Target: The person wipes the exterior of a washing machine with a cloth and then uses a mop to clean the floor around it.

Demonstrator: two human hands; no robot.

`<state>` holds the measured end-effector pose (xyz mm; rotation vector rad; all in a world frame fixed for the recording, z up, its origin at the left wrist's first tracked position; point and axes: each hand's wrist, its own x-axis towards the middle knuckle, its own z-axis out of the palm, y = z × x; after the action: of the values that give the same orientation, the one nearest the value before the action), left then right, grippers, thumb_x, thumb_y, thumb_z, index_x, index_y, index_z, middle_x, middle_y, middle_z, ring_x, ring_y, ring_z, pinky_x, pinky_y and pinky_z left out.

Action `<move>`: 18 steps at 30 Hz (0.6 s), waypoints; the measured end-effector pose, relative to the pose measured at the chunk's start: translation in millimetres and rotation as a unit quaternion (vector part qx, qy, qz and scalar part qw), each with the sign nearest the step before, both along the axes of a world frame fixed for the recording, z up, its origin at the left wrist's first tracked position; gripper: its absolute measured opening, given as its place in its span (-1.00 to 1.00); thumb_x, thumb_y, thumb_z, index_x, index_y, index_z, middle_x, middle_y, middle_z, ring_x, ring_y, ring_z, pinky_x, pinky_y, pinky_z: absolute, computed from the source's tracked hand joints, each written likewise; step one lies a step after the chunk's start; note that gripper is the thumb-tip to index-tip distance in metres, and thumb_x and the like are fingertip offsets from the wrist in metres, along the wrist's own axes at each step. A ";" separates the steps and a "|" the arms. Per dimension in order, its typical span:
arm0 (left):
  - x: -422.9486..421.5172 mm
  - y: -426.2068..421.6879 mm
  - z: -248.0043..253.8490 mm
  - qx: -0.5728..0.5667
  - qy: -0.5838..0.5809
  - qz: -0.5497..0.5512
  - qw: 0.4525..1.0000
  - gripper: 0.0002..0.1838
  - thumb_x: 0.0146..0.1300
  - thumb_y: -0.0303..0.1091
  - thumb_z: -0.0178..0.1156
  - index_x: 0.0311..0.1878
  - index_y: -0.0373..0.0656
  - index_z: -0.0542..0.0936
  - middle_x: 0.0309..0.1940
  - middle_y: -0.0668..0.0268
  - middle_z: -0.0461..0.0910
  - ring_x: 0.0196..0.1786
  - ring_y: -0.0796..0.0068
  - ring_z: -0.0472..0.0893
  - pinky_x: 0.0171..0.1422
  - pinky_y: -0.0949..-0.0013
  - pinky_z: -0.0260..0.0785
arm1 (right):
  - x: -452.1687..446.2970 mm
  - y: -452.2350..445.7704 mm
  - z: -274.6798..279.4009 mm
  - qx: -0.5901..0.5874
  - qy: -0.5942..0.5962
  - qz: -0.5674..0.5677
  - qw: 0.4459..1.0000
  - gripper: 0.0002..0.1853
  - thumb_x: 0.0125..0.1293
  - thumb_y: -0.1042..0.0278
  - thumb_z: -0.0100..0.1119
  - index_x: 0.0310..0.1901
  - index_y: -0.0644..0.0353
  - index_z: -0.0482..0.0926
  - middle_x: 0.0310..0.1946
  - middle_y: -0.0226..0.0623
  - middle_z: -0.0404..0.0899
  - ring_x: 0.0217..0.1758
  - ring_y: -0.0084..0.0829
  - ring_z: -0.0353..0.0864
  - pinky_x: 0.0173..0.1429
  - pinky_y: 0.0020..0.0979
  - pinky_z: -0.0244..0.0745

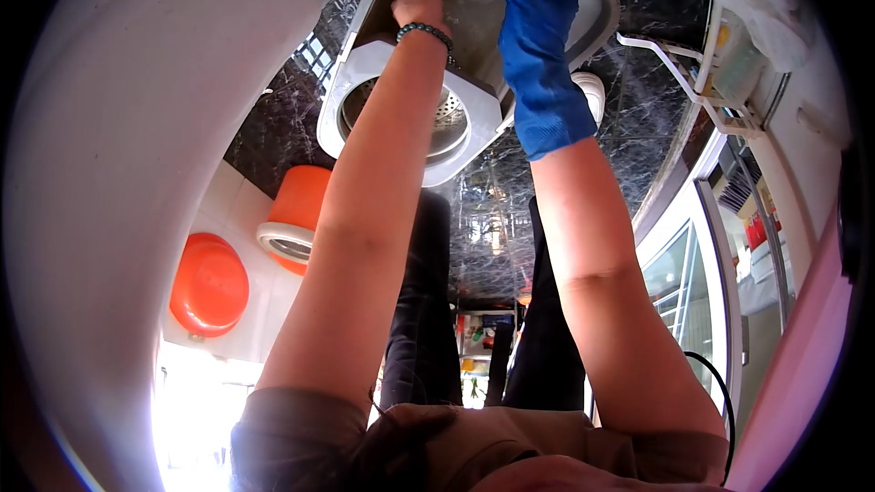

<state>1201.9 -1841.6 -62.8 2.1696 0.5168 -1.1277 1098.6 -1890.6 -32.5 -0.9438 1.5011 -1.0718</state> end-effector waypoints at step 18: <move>-10.2 8.0 60.8 -0.241 -0.005 0.145 0.960 -0.65 0.02 -0.65 0.20 -0.06 -0.24 0.55 -0.17 0.33 0.60 -0.18 0.50 0.55 -0.12 0.42 0.39 | -0.5 -4.0 66.4 0.274 -0.187 -0.045 0.942 -0.68 0.33 0.16 0.17 0.07 -0.02 0.43 -0.11 -0.45 0.46 -0.13 -0.53 0.49 -0.22 -0.40 0.53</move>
<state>1191.7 -1833.5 -2.0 1.6193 0.4775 -0.9616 1098.1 -1894.7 33.9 -0.2653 1.4167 -0.7728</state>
